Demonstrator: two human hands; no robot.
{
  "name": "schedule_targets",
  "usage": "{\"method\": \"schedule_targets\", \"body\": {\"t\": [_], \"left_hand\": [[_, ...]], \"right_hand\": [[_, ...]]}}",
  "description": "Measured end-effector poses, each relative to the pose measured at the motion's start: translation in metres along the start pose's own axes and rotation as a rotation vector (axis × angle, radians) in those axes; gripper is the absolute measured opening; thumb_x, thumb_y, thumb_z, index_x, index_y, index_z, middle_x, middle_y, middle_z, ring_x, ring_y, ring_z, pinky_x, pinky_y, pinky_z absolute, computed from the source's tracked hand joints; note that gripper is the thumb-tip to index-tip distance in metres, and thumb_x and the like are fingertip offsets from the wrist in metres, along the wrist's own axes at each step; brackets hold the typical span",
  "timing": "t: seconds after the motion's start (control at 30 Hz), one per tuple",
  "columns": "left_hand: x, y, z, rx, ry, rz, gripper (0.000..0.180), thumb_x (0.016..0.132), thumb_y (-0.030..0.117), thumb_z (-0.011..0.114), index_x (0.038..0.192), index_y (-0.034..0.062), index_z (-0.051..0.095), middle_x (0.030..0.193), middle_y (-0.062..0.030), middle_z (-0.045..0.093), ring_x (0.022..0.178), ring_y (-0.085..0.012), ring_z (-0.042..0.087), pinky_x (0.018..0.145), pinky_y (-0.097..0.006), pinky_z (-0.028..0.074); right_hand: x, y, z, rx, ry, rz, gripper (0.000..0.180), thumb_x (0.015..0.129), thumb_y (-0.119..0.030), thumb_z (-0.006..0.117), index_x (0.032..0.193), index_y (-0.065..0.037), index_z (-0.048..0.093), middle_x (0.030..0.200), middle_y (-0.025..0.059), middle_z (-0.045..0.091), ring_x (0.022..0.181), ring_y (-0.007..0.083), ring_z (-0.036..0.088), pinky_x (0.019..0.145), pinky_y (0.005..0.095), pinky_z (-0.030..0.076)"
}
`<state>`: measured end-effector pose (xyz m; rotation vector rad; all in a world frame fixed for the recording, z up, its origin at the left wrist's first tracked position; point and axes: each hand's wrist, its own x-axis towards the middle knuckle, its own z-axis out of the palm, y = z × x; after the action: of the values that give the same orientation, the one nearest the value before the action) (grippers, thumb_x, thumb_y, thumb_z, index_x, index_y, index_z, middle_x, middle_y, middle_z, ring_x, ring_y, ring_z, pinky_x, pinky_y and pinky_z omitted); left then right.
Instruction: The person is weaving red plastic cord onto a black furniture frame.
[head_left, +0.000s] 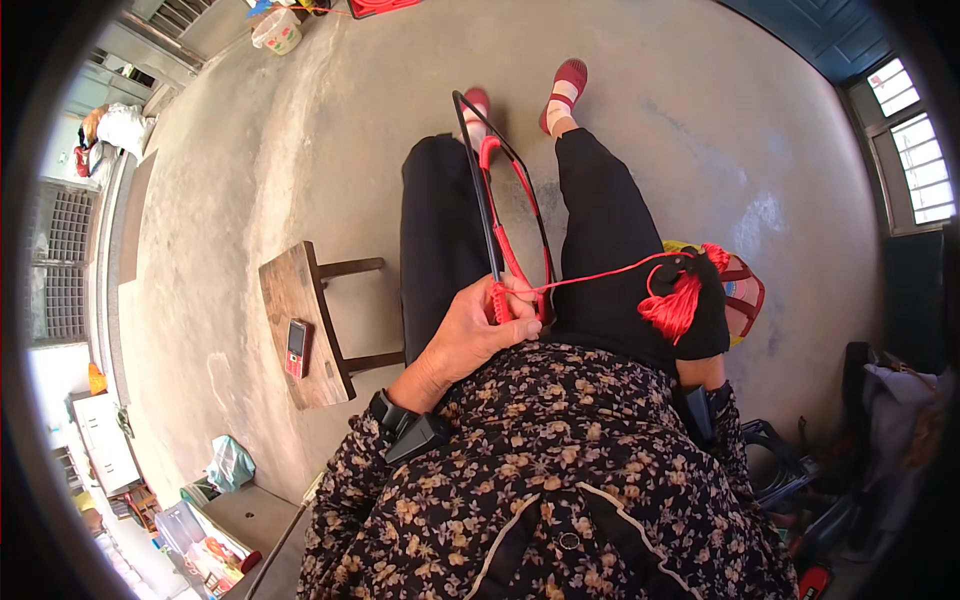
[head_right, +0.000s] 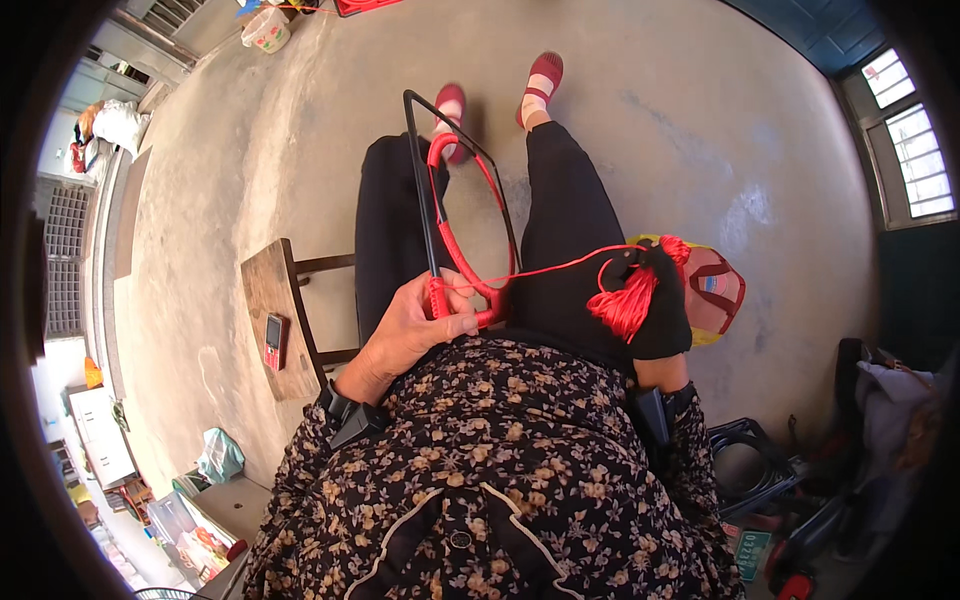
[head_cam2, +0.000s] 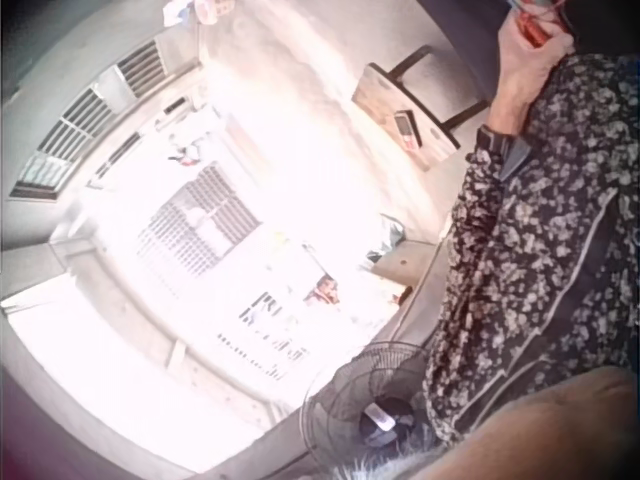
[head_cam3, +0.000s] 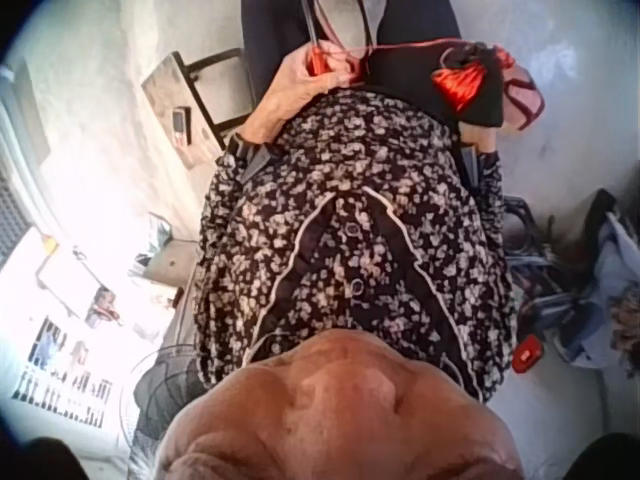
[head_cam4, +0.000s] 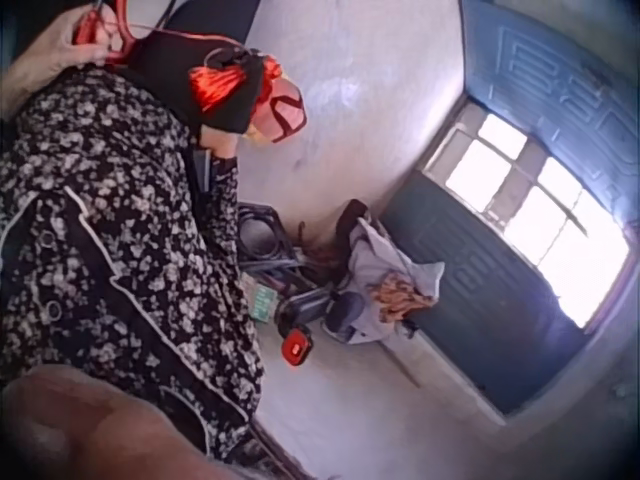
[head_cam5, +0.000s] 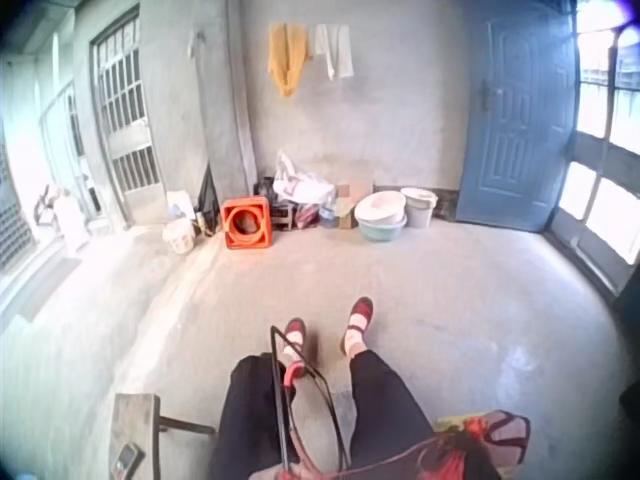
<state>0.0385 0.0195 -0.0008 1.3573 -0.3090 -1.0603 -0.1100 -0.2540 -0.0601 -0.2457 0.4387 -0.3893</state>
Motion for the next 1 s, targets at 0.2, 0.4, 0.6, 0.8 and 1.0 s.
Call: {"method": "schedule_targets", "body": {"t": [0.2,0.4,0.6,0.8,1.0], "left_hand": [[0.007,-0.013,0.006,0.026,-0.119,-0.035,0.036,0.097,0.025,0.069,0.119,0.0001,0.054,0.095,-0.0069,0.070,0.090,-0.0109,0.064,0.083,-0.027,0.050],[0.015,-0.022,0.004,0.109,-0.179,0.032,0.033,0.102,0.021,0.061,0.125,-0.0019,0.054,0.099,-0.0079,0.070,0.094,-0.0119,0.065,0.086,-0.027,0.050],[0.013,-0.026,0.001,0.006,-0.134,0.069,0.039,0.103,0.024,0.059,0.131,-0.0013,0.049,0.105,-0.0100,0.070,0.100,-0.0138,0.065,0.085,-0.028,0.051],[0.015,-0.019,0.005,-0.038,-0.153,0.022,0.039,0.108,0.030,0.050,0.131,-0.0012,0.052,0.108,-0.0116,0.070,0.098,-0.0148,0.066,0.080,-0.029,0.055],[0.019,-0.014,0.005,-0.173,-0.067,-0.092,0.051,0.111,0.040,0.037,0.128,-0.0042,0.057,0.104,-0.0143,0.072,0.090,-0.0162,0.068,0.077,-0.030,0.057]], "right_hand": [[0.004,-0.007,-0.012,-0.025,0.075,-0.057,0.012,0.099,-0.012,0.061,0.108,-0.004,0.059,0.098,0.0102,0.063,0.096,0.0207,0.062,0.086,0.0339,0.055],[-0.006,-0.018,-0.002,-0.168,0.199,-0.192,0.012,0.097,-0.014,0.065,0.101,-0.004,0.060,0.096,0.0091,0.064,0.090,0.0197,0.064,0.082,0.0335,0.055],[0.004,-0.044,0.000,-0.614,0.339,-0.250,0.015,0.093,-0.015,0.069,0.101,-0.003,0.062,0.093,0.0086,0.067,0.081,0.0179,0.065,0.072,0.0297,0.053],[0.027,-0.050,0.012,-1.129,0.314,-0.331,0.025,0.092,-0.014,0.069,0.113,-0.001,0.065,0.102,0.0094,0.070,0.079,0.0158,0.065,0.064,0.0290,0.052],[0.054,-0.031,0.042,-1.208,0.163,-0.296,0.023,0.092,-0.013,0.070,0.113,-0.003,0.065,0.096,0.0042,0.069,0.079,0.0141,0.066,0.066,0.0290,0.053]]}}
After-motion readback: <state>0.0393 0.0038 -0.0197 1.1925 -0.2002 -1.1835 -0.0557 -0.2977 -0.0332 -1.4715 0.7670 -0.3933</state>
